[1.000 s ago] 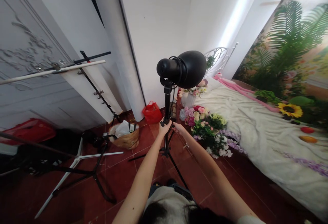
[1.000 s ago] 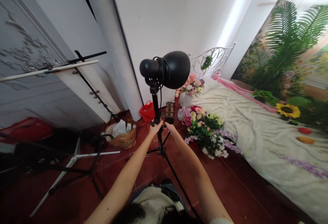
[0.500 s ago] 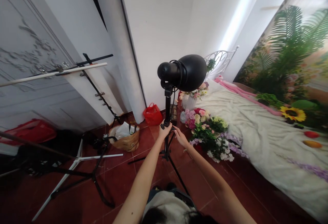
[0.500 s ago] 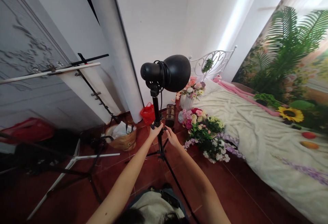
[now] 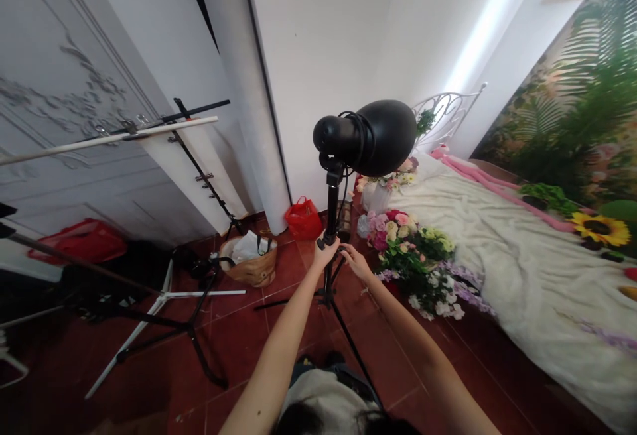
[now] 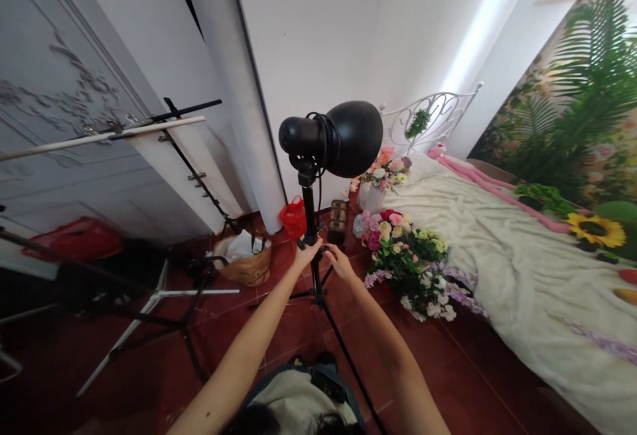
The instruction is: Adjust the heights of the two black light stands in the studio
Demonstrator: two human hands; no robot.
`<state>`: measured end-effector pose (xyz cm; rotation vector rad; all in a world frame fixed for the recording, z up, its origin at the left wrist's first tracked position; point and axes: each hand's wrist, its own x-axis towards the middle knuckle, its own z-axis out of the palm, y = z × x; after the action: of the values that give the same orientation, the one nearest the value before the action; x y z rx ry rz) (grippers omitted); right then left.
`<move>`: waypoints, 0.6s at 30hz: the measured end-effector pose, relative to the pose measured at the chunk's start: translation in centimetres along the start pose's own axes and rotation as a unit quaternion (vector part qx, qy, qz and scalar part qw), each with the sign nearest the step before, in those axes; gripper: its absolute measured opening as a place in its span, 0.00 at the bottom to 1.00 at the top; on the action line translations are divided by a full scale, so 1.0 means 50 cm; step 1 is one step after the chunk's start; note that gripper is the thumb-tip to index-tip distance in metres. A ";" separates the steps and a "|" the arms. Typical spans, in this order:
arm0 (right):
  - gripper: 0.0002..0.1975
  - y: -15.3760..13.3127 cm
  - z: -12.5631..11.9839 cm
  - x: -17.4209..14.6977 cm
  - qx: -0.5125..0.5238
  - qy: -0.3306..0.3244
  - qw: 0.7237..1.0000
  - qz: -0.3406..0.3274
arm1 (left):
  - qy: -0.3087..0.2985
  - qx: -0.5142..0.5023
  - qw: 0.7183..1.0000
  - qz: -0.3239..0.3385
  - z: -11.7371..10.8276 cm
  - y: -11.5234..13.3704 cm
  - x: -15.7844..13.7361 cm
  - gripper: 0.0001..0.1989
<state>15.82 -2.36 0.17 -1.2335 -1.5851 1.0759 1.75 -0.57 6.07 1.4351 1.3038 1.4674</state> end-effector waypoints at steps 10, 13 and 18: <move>0.17 0.000 0.008 0.031 -0.010 0.046 0.999 0.017 | 0.013 -0.007 1.000 -0.002 0.010 -0.013 0.004 0.09; 0.20 0.004 0.028 0.039 0.036 0.068 0.996 0.034 | 0.017 -0.004 1.000 -0.001 0.011 -0.017 0.006 0.08; 0.20 -0.001 0.039 0.057 0.154 0.066 0.958 0.235 | 0.020 -0.008 1.000 0.015 0.009 -0.014 0.001 0.08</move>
<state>13.47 0.19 -0.03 -1.4640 -0.9940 1.4388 2.08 -0.24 5.36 1.4279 1.2966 1.5293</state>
